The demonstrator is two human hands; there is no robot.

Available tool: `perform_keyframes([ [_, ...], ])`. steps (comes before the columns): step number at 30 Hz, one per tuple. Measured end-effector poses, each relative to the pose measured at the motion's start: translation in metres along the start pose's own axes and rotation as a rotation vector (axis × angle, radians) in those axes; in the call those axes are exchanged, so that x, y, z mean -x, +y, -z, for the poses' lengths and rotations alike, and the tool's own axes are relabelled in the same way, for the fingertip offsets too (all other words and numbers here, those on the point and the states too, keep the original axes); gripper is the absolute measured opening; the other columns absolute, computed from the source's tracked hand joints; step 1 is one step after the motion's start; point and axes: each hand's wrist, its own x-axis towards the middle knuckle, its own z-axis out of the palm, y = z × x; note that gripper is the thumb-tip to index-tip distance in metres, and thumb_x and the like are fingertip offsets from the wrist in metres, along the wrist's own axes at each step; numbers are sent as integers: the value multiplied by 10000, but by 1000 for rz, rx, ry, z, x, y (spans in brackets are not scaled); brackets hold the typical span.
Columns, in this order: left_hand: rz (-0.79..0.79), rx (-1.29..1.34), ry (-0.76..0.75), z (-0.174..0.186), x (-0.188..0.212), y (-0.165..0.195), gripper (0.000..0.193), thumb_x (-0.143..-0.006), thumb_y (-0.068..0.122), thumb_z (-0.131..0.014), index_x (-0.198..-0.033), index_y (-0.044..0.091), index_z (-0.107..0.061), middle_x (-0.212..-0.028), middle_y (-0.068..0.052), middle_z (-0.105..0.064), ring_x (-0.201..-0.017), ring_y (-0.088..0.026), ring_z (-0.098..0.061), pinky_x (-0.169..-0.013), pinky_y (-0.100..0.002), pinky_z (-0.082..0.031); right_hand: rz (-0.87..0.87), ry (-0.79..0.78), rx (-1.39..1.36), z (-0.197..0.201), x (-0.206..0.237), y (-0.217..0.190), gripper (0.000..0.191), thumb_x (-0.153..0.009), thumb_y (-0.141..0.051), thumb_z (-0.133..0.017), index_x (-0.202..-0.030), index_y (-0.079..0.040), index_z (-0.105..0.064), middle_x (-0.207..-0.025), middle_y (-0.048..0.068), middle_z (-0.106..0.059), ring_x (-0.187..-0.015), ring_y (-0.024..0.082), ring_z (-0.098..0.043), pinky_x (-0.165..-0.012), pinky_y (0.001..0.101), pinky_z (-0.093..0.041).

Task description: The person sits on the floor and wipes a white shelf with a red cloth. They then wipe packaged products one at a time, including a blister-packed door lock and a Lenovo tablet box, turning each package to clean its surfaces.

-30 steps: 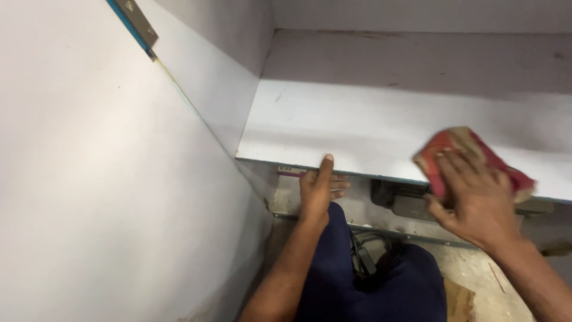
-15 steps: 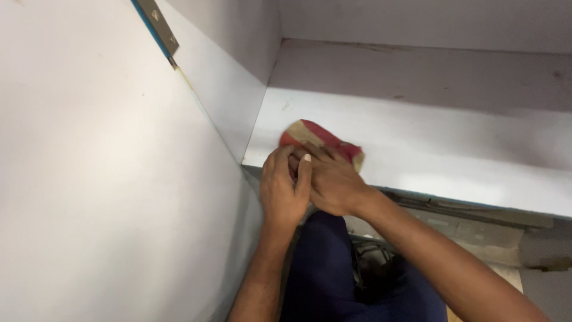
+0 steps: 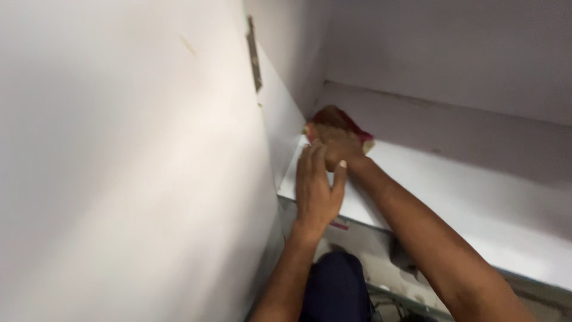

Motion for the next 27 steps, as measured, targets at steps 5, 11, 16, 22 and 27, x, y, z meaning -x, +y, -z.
perform_keyframes([
  [5, 139, -42, 20, -5, -10, 3, 541, -994, 290, -629, -1330, -131, -574, -1398, -372, -543, -1367, -516, -486, -1155, -547, -389, -110, 120, 91, 32, -42, 22, 416, -1002, -246, -434, -1325, -91, -645, -1404, 193, -577, -1343, 343, -526, -1178, 479, -362],
  [11, 164, 1, -20, 3, -13, 17, 440, -942, 257, -648, -1195, -102, -628, -1303, -358, -603, -1331, -519, -507, -1105, -561, -406, 247, 446, 200, 33, -102, 76, 389, -909, -300, -542, -1194, -65, -667, -1276, 223, -620, -1246, 417, -552, -1106, 520, -398],
  [16, 216, 9, -54, 3, -16, 15, 444, -921, 261, -670, -1187, -92, -627, -1293, -363, -596, -1331, -519, -505, -1099, -564, -406, 96, 380, 30, 24, -148, 92, 594, -906, -407, -557, -1404, -87, -514, -1352, 257, -569, -1266, 465, -514, -1030, 586, -409],
  [22, 214, -11, -64, 5, -18, 14, 433, -902, 253, -674, -1164, -89, -623, -1240, -343, -625, -1316, -510, -521, -1091, -560, -416, 37, 449, 61, 31, -159, 65, 661, -862, -477, -621, -1389, -87, -534, -1350, 262, -583, -1253, 463, -531, -1016, 607, -422],
  [27, 246, 4, -10, 4, -16, 15, 423, -874, 245, -678, -1138, -84, -638, -1244, -351, -625, -1298, -506, -536, -1072, -557, -434, -179, 31, -438, 50, -145, 72, 418, -936, -260, -637, -1293, -58, -721, -1216, 399, -593, -1168, 614, -480, -942, 697, -394],
])
